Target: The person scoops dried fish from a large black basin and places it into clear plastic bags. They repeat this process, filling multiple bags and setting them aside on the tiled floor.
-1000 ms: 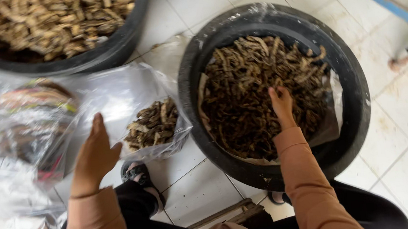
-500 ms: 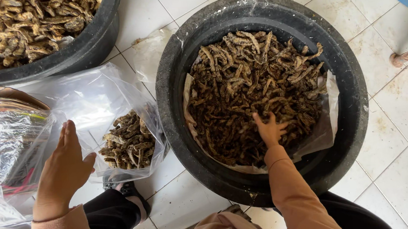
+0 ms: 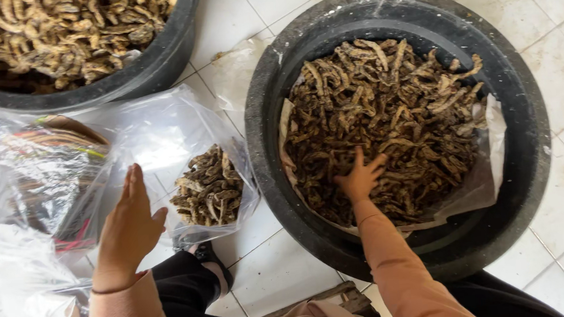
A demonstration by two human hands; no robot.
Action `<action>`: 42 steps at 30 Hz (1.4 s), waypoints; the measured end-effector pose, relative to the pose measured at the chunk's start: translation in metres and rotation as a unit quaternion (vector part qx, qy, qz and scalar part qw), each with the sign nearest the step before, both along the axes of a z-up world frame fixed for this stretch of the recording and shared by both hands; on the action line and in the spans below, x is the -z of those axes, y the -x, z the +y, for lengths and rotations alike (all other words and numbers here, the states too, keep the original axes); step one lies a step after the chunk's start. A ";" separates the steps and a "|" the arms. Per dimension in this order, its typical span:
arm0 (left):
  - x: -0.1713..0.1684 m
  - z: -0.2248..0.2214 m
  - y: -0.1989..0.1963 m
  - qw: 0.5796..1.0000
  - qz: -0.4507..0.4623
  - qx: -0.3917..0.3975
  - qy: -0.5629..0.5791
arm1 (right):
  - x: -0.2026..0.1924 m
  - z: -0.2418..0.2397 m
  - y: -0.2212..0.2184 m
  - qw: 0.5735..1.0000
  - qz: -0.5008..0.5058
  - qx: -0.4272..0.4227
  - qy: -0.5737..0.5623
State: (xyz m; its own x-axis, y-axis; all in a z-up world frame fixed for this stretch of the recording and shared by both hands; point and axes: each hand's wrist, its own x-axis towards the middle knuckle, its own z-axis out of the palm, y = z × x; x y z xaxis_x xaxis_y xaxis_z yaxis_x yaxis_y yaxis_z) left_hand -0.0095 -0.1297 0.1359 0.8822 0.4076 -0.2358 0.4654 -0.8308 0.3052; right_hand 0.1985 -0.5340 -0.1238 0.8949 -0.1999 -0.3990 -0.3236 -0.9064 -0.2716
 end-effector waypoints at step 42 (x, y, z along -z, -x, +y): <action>0.038 0.014 -0.001 0.993 -0.116 0.017 0.024 | -0.263 0.162 -0.007 0.746 0.025 -0.392 -0.538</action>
State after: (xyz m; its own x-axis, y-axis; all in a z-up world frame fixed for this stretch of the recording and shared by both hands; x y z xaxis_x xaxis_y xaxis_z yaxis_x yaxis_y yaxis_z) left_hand -0.0088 -0.1160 0.0974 0.9277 0.3708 -0.0426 0.3506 -0.8266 0.4403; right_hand 0.2053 -0.3723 0.1390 0.5464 0.8374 0.0120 0.1581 -0.0891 -0.9834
